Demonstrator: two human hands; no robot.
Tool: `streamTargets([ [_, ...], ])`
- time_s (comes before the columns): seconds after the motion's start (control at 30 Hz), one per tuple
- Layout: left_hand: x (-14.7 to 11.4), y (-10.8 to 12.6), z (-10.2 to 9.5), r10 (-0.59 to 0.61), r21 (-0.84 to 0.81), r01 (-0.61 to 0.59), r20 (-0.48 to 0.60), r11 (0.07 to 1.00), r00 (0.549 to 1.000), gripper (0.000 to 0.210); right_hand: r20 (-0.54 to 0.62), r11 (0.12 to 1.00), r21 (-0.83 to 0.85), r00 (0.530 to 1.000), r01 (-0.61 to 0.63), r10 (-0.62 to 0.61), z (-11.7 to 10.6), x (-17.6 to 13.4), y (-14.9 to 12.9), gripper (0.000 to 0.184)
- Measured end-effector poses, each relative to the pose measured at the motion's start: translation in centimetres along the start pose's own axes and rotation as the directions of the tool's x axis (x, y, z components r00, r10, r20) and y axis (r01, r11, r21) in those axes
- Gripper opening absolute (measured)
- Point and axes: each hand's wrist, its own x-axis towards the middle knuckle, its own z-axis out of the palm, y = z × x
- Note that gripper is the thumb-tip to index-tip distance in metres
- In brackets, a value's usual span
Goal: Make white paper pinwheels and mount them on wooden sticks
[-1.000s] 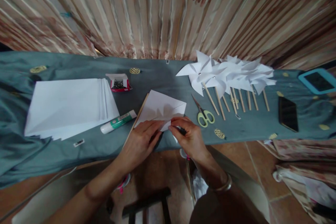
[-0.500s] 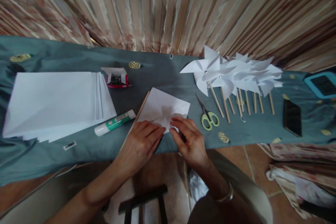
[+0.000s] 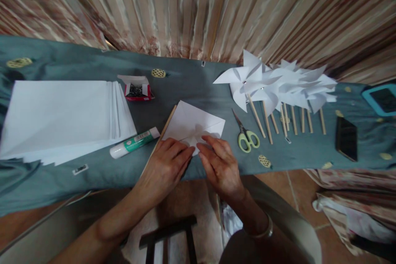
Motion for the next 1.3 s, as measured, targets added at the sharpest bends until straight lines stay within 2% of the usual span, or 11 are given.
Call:
streamTargets([
  [0.2, -0.02, -0.10, 0.08, 0.007, 0.008, -0.007, -0.017, 1.000, 1.000, 0.020, 0.024, 0.999, -0.050, 1.000, 0.012, -0.011, 0.08, 0.24, -0.31, 0.025],
  [0.5, 0.23, -0.20, 0.22, 0.024, -0.001, -0.024, -0.019, 1.000, 1.000, 0.021, 0.147, 0.984, -0.175, 0.989, 0.022, 0.004, 0.43, 0.24, -0.42, 0.035],
  [1.3, 0.28, -0.30, 0.39, 0.007, 0.029, -0.006, -0.041, 1.000, 0.999, 0.022, 0.178, 0.983, -0.181, 0.983, -0.009, 0.041, 0.54, 0.43, -0.50, 0.040],
])
